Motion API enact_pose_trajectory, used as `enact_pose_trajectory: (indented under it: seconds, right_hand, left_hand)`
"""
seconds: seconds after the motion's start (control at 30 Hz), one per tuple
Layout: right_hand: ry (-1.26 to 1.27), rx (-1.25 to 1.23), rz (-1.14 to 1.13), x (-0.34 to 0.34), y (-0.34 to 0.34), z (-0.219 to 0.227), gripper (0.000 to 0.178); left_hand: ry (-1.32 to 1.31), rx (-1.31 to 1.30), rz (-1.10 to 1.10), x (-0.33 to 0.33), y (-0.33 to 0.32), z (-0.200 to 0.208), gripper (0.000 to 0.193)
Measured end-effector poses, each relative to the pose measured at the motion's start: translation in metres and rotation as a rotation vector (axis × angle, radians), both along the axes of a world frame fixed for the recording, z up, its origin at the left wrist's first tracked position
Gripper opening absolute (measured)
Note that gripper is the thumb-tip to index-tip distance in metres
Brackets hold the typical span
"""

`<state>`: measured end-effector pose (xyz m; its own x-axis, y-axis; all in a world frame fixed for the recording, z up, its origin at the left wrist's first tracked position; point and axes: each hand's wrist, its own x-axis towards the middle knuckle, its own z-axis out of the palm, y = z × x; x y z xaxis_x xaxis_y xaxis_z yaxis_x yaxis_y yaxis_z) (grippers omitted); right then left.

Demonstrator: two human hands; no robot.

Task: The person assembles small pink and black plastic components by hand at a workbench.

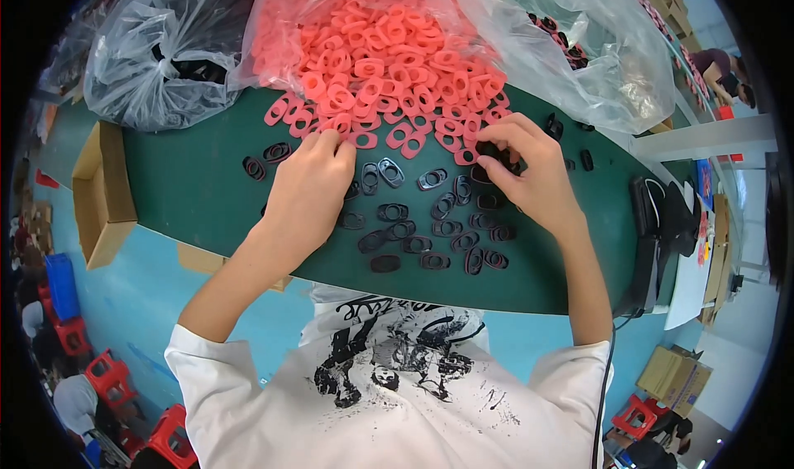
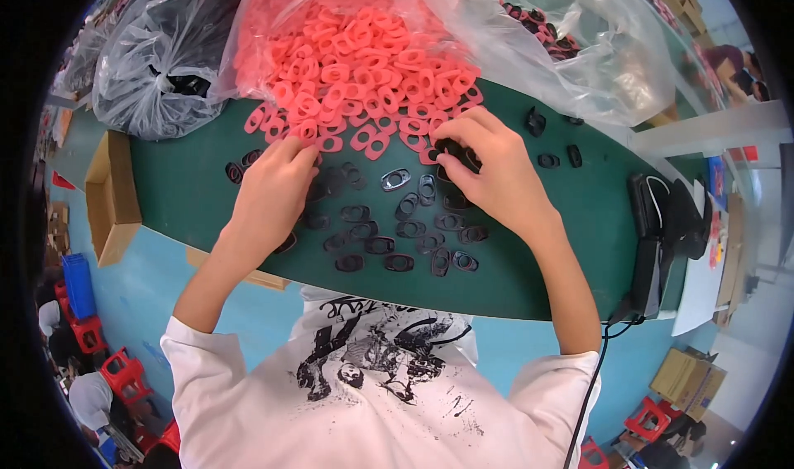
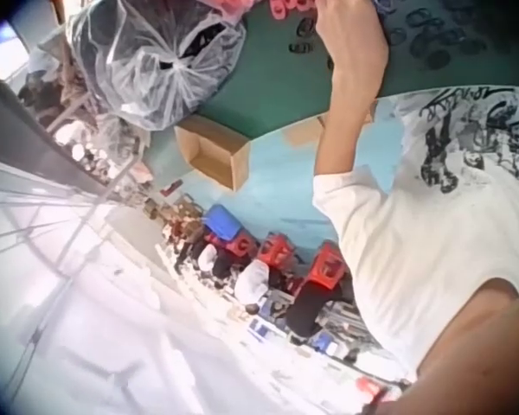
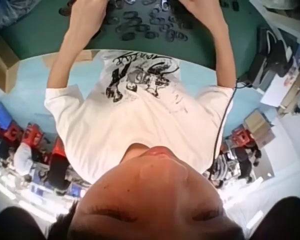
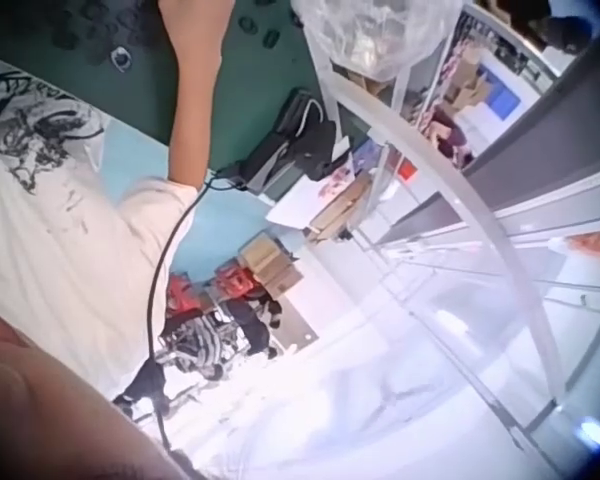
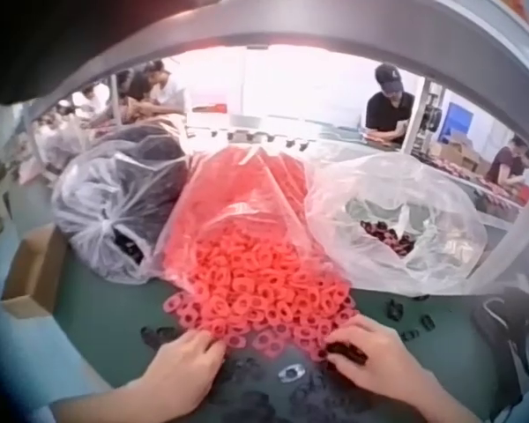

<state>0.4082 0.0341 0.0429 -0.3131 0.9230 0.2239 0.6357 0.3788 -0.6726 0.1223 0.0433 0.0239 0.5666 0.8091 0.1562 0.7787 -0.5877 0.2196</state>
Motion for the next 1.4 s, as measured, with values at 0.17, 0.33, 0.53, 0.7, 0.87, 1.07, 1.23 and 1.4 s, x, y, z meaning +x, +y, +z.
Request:
enact_pose_trajectory:
  seconds: [0.17,0.33,0.53,0.7,0.87,1.07,1.23,1.4]
  right_hand:
    - [0.067,-0.058,-0.05,-0.002,0.002,-0.004,0.022]
    - [0.231,-0.271,-0.141,0.002,0.007,-0.016,0.015]
    - [-0.074,-0.021,-0.115,-0.006,0.009,-0.017,0.012]
    - [-0.248,0.171,-0.076,-0.002,0.011,-0.026,0.012]
    - [-0.227,0.164,-0.046,0.001,0.01,-0.026,0.011]
    - [-0.288,0.182,0.064,-0.007,0.014,-0.018,0.013]
    - [-0.309,0.162,0.105,-0.008,0.018,-0.015,0.012]
    - [-0.303,0.134,0.069,-0.007,0.016,-0.02,0.012]
  left_hand:
    - [-0.073,0.077,-0.05,0.001,0.003,-0.006,0.031]
    - [-0.13,-0.007,-0.088,-0.007,0.001,-0.002,0.03]
    - [-0.231,-0.031,-0.104,-0.013,0.002,-0.004,0.02]
    - [-0.266,0.024,-0.128,-0.015,0.001,-0.013,0.014]
    - [-0.277,0.071,-0.154,-0.023,-0.002,-0.018,0.017]
    - [-0.239,0.002,-0.137,-0.019,0.004,-0.01,0.014]
    - [-0.215,0.03,-0.144,-0.017,0.006,-0.01,0.013]
    - [-0.277,0.012,-0.21,-0.016,0.007,-0.01,0.017]
